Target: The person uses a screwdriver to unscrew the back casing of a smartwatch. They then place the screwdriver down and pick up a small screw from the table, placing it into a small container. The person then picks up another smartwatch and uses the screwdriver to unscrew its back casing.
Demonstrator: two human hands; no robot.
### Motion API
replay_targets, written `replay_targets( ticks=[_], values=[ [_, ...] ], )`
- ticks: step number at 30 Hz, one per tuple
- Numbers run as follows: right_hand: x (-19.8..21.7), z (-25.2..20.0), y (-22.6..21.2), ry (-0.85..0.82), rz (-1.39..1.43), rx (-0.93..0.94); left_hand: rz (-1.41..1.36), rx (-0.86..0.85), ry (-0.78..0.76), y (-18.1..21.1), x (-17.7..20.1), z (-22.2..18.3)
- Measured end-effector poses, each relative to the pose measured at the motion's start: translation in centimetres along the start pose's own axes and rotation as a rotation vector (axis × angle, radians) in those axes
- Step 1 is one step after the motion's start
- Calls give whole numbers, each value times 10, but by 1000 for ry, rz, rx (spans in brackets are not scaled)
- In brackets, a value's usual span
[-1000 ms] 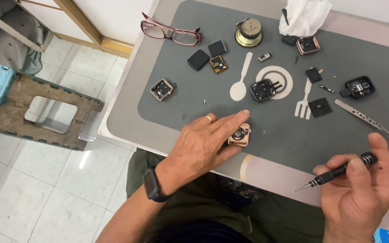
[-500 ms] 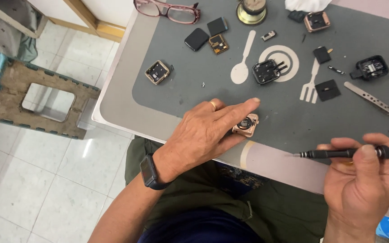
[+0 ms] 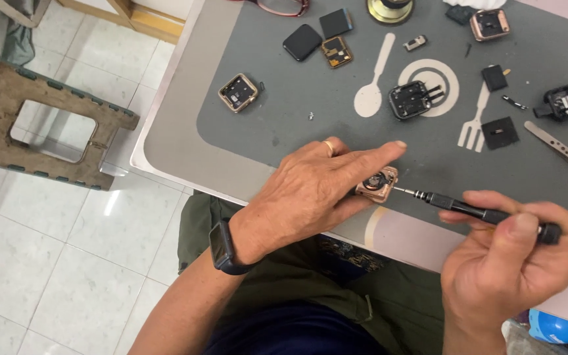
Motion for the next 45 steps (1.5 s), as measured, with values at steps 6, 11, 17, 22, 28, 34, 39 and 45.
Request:
replay_targets(
  ticks=[6,11,17,22,28,34,39,45],
  values=[
    [-14,-2,-15,35,-2,205,3,2,-14,2,2,-1],
    [-19,-6,-21,45,-22,291,12,-15,-4,2,1,-3],
    [-24,-9,-26,-26,-71,316,16,2,14,3,4,0],
    [-21,-10,-26,-49,-67,298,6,-12,21,2,2,-1],
    [-22,-11,-29,-74,-86,324,-19,-27,34,2,4,-1],
    [-23,-11,-30,-84,-88,327,-10,-5,27,2,4,-1],
    [-23,-11,-26,-74,-69,304,-13,0,14,2,4,0],
    [-24,-12,-27,-75,-72,300,-8,-23,41,5,8,1]
  ],
)
Point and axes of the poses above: each hand's wrist, its own z-axis towards the middle knuckle, its own x-axis out of the back of the hand, y = z × x, the point moved 6 cm from there along z, towards the middle knuckle, and after that the axes turned 4 degrees about -x, right-handed, at the moved point
